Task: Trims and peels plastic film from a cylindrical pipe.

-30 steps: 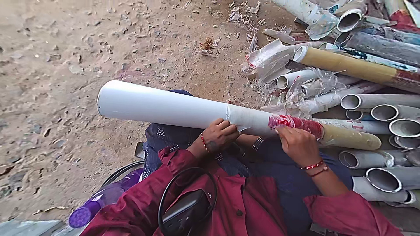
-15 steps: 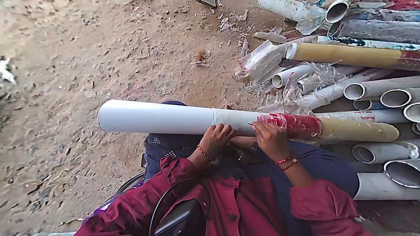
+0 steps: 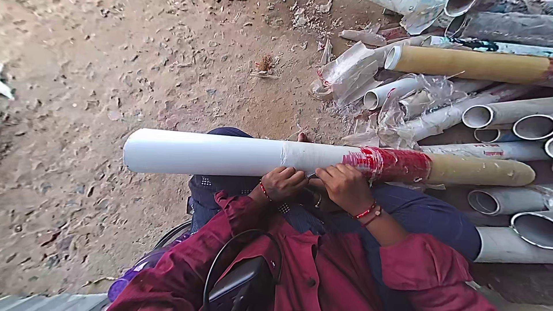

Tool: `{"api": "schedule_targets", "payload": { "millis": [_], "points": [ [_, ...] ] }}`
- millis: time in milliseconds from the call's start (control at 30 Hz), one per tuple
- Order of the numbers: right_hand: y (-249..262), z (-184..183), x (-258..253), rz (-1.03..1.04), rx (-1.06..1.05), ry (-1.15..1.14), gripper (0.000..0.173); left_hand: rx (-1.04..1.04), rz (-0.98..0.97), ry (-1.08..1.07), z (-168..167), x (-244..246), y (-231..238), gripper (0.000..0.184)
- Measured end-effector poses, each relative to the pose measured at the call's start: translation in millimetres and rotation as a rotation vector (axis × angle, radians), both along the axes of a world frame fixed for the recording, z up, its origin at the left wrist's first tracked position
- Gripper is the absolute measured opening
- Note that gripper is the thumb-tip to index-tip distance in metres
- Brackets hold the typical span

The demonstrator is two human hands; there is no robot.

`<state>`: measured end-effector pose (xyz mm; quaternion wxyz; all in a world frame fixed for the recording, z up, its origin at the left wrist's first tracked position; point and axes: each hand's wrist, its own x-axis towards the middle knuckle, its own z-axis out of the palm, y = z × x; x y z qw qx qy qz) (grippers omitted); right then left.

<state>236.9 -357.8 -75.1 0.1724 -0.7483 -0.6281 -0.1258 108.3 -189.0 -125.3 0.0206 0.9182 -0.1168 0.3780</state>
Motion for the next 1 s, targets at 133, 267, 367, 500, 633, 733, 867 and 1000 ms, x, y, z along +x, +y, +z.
{"api": "schedule_targets", "payload": {
  "millis": [133,267,367,500,633,733,867,1000],
  "points": [
    [6,2,-4,0.020,-0.030,-0.068,0.019,-0.041,-0.020,-0.004,-2,1,1,0.023],
    [8,6,-11,-0.015,-0.076,-0.213,0.017,-0.069,-0.049,0.004,-1,2,3,0.023],
    [3,13,-12,-0.034,-0.130,-0.267,0.017,-0.086,-0.066,0.020,-1,2,4,0.024],
    [-9,18,-1,-0.061,-0.234,-0.270,0.014,-0.100,-0.072,0.022,-2,3,4,0.024],
    [-32,15,26,-0.022,-0.244,-0.164,0.013,-0.114,-0.088,0.024,0,2,5,0.024],
    [-30,21,26,-0.031,-0.134,-0.091,0.025,-0.119,-0.082,-0.005,-2,4,5,0.025],
    [-8,15,13,-0.015,-0.099,-0.065,0.023,-0.121,-0.075,-0.001,-2,3,4,0.025],
    [1,9,8,0.027,-0.128,-0.157,0.015,-0.129,-0.073,0.004,-1,3,4,0.025]
  ]
}}
